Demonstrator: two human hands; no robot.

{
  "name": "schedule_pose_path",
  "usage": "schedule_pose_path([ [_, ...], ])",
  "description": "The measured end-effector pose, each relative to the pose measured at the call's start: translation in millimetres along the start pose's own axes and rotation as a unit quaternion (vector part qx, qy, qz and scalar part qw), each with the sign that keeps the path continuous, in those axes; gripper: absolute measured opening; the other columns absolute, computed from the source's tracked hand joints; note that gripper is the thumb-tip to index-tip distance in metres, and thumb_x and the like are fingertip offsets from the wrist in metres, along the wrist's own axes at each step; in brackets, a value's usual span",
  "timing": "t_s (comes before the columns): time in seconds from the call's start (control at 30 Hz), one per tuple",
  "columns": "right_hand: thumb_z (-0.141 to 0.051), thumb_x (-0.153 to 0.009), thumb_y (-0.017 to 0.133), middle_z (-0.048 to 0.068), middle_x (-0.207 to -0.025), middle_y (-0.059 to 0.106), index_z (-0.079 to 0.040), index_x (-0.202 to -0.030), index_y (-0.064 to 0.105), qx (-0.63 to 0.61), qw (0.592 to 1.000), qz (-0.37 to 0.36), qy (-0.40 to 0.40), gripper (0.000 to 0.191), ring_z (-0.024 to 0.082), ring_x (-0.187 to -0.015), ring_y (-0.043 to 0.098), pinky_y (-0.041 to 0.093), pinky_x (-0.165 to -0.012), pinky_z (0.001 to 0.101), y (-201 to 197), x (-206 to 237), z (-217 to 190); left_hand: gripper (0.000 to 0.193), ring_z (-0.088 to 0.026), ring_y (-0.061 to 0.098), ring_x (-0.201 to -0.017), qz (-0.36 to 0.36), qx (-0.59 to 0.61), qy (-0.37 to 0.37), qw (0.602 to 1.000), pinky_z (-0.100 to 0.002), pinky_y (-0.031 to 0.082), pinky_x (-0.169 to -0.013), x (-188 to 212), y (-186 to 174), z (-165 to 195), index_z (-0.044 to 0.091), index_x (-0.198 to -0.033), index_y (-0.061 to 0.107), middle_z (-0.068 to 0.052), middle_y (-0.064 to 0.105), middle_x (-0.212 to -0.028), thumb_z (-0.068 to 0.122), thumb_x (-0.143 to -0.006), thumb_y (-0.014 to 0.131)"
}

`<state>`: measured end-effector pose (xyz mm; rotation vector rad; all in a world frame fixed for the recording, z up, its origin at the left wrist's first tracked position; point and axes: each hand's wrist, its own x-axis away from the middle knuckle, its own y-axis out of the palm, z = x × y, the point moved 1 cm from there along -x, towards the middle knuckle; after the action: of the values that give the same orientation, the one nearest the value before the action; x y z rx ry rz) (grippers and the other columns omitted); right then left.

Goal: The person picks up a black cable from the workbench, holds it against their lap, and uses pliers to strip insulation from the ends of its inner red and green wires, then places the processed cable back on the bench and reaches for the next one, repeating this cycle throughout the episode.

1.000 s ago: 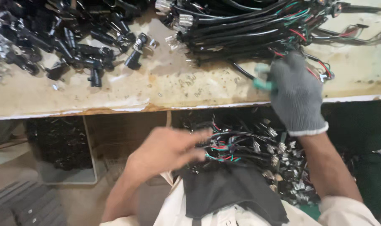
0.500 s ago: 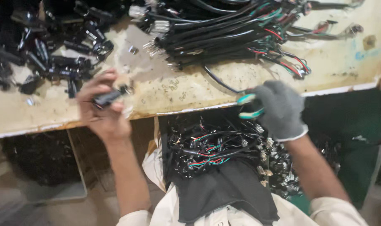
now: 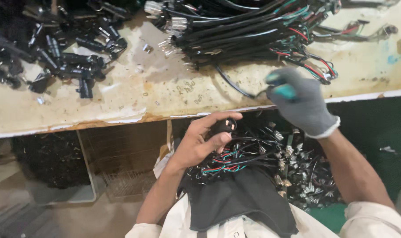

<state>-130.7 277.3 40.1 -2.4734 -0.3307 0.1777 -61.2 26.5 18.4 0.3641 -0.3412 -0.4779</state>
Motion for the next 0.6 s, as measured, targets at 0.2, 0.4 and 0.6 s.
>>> schedule_pose_path([
  [0.2,-0.021,-0.063,0.089,0.004,-0.072,0.069,-0.022,-0.082,0.070,0.226,0.938,-0.251,-0.076,0.027,0.026,-0.069,0.066,0.047,-0.059,0.0410,27.2,33.8,-18.9,0.036,-0.014,0.069,-0.102,0.036,-0.183,0.130,0.974,-0.030,0.054,-0.092,0.9,3.5,-12.8,0.000,-0.133,0.062,-0.008,0.073,-0.115,0.019,-0.103,0.070],
  [0.4,-0.003,-0.090,0.071,0.001,-0.074,0.062,-0.006,-0.094,0.066,-0.297,0.907,-0.007,0.298,0.007,0.012,-0.062,0.056,0.044,-0.052,0.0312,55.5,40.6,-26.1,0.033,-0.019,0.071,-0.102,0.151,-0.288,0.138,0.936,-0.028,0.055,-0.091,6.4,17.5,-18.9,-0.001,-0.125,0.063,-0.015,0.073,-0.112,0.017,-0.099,0.073],
  [0.6,-0.026,-0.103,0.063,-0.002,-0.061,0.045,-0.012,-0.077,0.052,-0.706,0.675,0.198,0.075,0.031,0.010,-0.050,0.040,0.035,-0.053,0.0293,46.4,43.9,-43.5,0.033,-0.018,0.070,-0.096,0.094,-0.131,0.110,0.981,-0.028,0.056,-0.091,8.4,15.5,-20.3,-0.001,-0.128,0.067,-0.011,0.075,-0.110,0.015,-0.099,0.070],
])
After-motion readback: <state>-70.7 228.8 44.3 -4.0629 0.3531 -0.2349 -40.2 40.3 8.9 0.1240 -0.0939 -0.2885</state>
